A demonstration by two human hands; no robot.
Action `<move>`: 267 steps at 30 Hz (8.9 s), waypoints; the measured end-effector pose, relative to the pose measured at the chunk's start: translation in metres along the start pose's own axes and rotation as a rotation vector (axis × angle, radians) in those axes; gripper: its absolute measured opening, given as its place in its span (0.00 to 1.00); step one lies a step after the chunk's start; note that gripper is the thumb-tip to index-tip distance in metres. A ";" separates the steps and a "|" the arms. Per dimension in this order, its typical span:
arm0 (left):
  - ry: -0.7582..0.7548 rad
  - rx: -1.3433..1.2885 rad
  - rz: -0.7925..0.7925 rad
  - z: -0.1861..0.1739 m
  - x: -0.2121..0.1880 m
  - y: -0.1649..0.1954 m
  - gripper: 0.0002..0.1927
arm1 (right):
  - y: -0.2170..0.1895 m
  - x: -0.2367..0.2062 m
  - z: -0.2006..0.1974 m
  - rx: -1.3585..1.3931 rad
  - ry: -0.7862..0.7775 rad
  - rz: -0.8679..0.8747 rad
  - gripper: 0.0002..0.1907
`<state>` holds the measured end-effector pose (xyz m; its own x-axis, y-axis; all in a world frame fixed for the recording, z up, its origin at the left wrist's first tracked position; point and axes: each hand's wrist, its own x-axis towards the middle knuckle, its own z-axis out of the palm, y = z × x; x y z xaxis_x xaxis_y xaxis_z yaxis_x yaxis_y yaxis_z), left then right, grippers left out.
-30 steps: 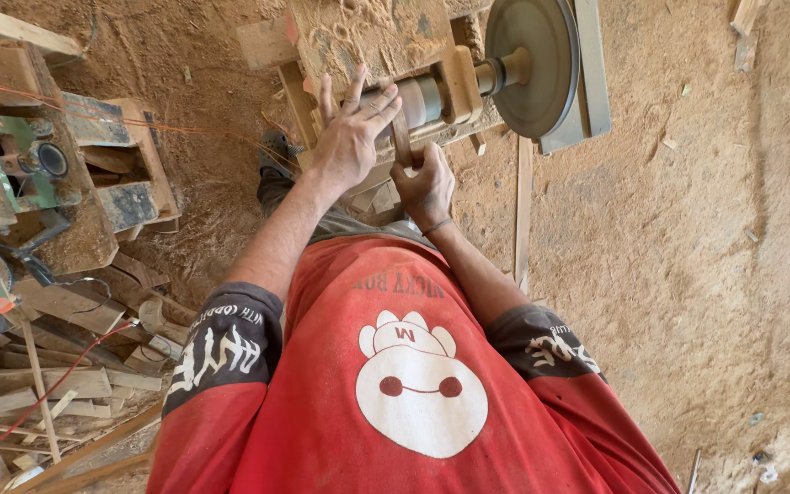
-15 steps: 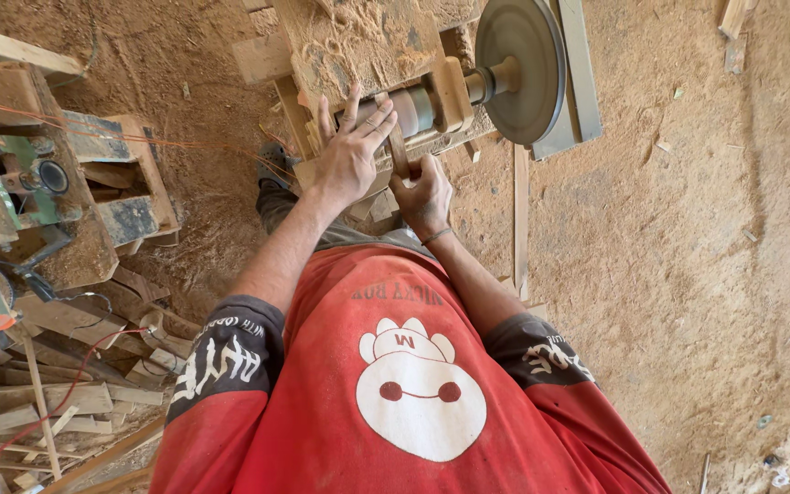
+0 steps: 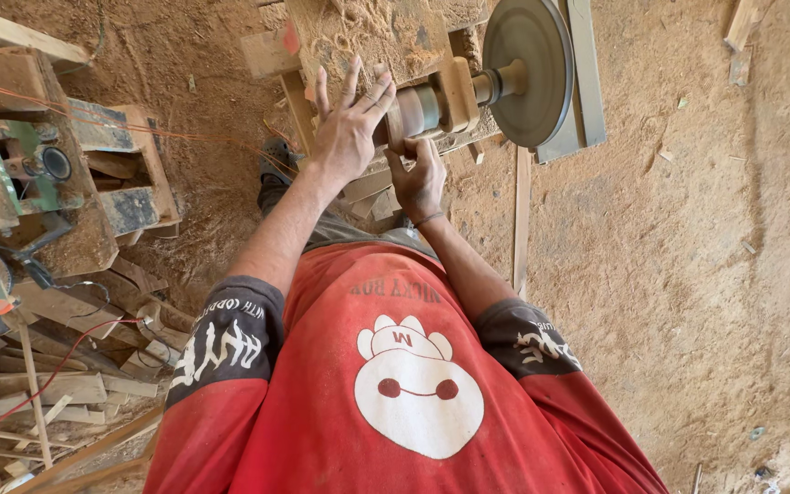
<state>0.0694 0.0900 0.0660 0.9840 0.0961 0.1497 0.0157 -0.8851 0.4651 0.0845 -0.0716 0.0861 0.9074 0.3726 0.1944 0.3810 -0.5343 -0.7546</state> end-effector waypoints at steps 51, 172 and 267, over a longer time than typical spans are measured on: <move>-0.040 -0.131 -0.098 0.006 -0.008 0.010 0.27 | 0.007 -0.012 -0.013 -0.035 -0.064 0.078 0.12; 0.031 -0.900 -0.250 -0.057 -0.094 0.117 0.25 | 0.033 -0.052 -0.092 1.391 -0.296 0.744 0.14; 0.056 0.175 0.035 0.032 -0.026 0.019 0.26 | 0.023 -0.035 -0.021 -0.057 -0.055 0.024 0.10</move>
<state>0.0494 0.0562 0.0433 0.9732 0.0845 0.2139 0.0168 -0.9537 0.3003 0.0647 -0.1130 0.0750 0.9058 0.3995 0.1410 0.3704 -0.5854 -0.7212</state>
